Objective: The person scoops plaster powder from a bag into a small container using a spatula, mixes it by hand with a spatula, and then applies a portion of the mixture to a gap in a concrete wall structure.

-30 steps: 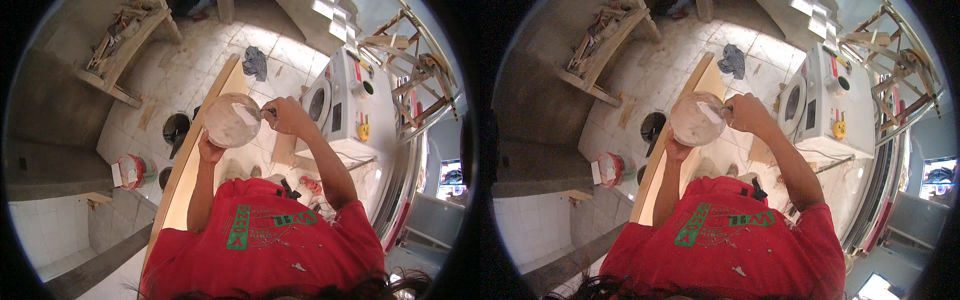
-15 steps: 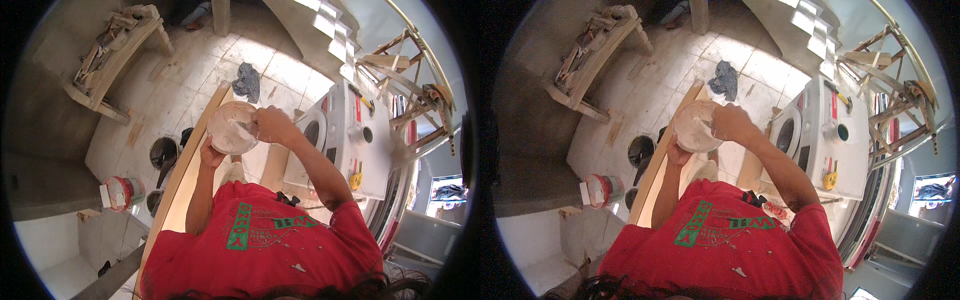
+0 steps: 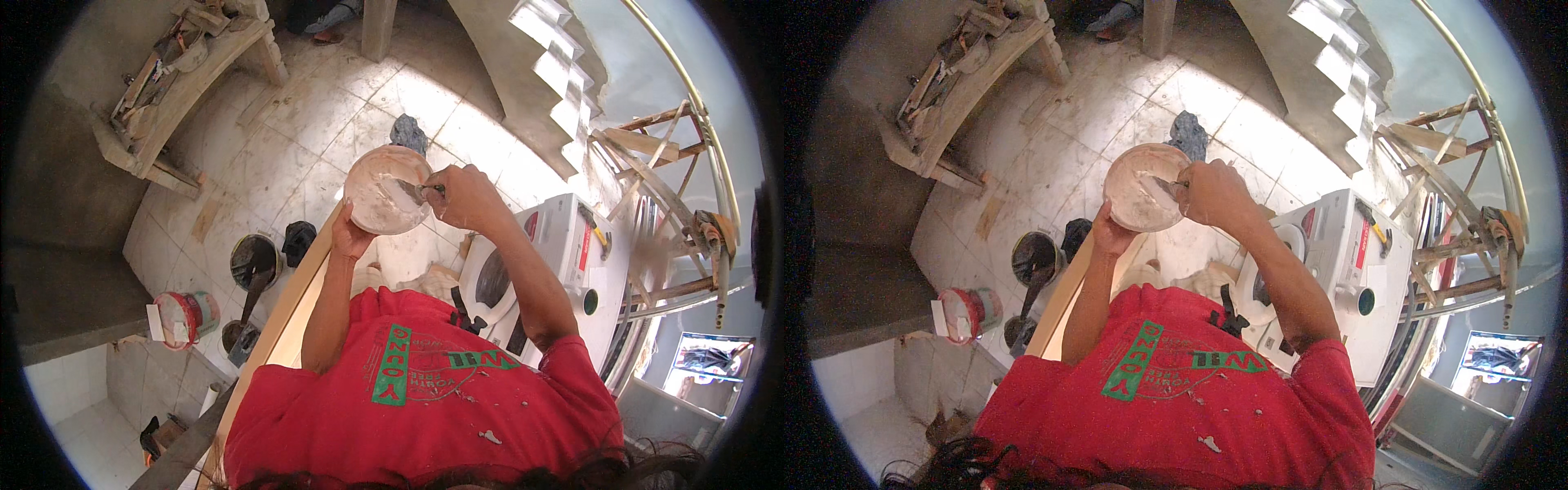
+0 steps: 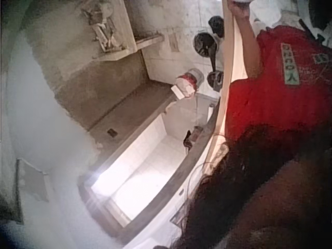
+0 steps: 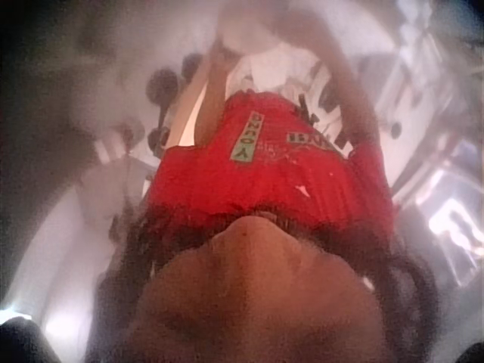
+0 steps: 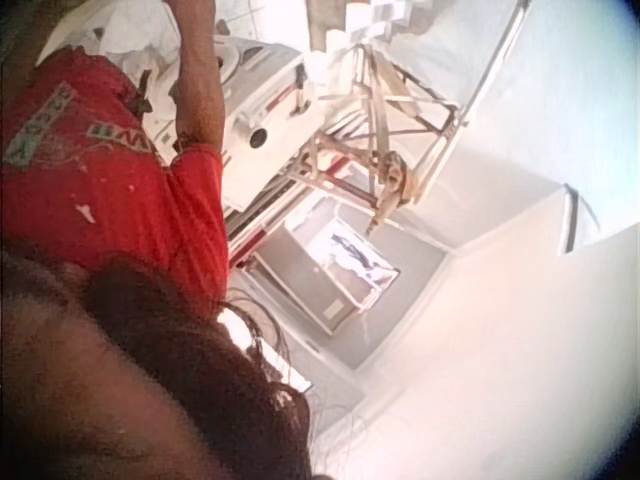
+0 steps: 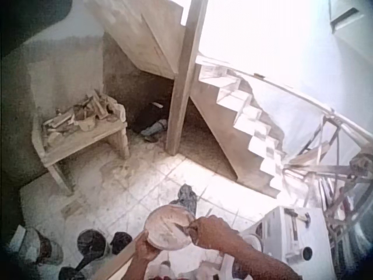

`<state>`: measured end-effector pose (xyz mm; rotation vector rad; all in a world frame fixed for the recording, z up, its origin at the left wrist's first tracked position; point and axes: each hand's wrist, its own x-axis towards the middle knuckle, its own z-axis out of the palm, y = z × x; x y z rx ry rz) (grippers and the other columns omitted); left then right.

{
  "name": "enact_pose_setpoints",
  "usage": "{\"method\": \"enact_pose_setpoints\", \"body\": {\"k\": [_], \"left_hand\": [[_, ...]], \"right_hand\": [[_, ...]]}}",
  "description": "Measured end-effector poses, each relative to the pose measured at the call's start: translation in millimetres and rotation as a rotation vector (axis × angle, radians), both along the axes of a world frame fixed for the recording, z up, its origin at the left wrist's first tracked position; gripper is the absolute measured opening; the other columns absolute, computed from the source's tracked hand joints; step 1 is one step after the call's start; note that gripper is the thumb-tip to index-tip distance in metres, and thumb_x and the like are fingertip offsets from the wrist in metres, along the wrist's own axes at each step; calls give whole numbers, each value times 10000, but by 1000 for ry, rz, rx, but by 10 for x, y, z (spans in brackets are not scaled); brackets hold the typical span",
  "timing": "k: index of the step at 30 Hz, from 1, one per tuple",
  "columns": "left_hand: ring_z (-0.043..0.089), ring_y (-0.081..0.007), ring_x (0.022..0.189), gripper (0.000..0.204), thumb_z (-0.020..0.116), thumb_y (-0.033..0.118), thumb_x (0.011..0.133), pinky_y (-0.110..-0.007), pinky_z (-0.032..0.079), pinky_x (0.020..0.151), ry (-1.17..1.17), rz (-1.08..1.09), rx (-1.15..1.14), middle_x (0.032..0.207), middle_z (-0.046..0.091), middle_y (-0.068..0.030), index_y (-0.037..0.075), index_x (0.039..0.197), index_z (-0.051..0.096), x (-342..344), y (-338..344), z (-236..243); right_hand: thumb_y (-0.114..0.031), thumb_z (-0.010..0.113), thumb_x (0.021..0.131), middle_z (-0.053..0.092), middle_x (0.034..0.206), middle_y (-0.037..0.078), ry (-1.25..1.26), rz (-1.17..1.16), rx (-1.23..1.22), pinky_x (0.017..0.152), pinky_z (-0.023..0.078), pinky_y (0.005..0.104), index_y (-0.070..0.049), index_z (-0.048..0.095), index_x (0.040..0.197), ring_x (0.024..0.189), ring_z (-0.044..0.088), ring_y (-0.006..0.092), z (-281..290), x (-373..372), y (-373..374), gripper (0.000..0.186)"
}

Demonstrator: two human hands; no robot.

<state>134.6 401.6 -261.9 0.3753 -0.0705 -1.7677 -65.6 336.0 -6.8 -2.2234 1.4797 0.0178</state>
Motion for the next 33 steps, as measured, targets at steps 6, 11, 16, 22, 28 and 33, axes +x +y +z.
{"method": "enact_pose_setpoints", "body": {"k": [6,11,16,22,28,33], "left_hand": [[451,-356,1328,735,649,388,878,-574,384,1087,67,36,-39,1458,452,-149,93,1480,348,-159,-464,-55],[454,-356,1324,734,644,388,873,-576,381,1088,55,76,15,1454,459,-155,80,1475,357,-259,-806,-34],[461,-357,1320,757,638,417,864,-579,378,1086,-51,152,-13,1456,461,-151,78,1478,355,-410,-1236,76],[456,-356,1329,787,626,457,858,-582,374,1086,-127,212,43,1470,446,-153,98,1495,337,-713,-1766,284],[443,-361,1344,763,578,473,893,-570,390,1081,-184,250,26,1482,430,-151,104,1506,314,-1086,-2246,317],[410,-374,1366,757,541,510,906,-596,358,1098,-249,276,73,1516,393,-149,119,1513,313,-1288,-2542,308]], "right_hand": [[-195,641,848,701,807,224,-172,109,-32,755,556,446,-50,747,994,750,693,388,-240,-20,-254,231],[-237,633,853,674,781,245,-227,-3,29,752,542,507,-76,745,926,760,667,433,-505,-127,-547,210],[-221,667,835,710,864,204,-228,155,7,748,551,440,-102,749,1046,772,694,364,-303,-607,-1374,256],[-145,727,782,725,907,103,32,481,-24,812,535,415,-202,769,1048,904,667,300,49,-1056,-2544,276],[-138,731,715,694,931,83,36,715,-130,805,554,403,-195,777,953,966,655,286,-166,-1117,-3214,249],[-106,725,678,623,1087,235,86,708,-174,791,554,444,-99,755,888,995,654,357,-481,-1145,-3227,212]]}}
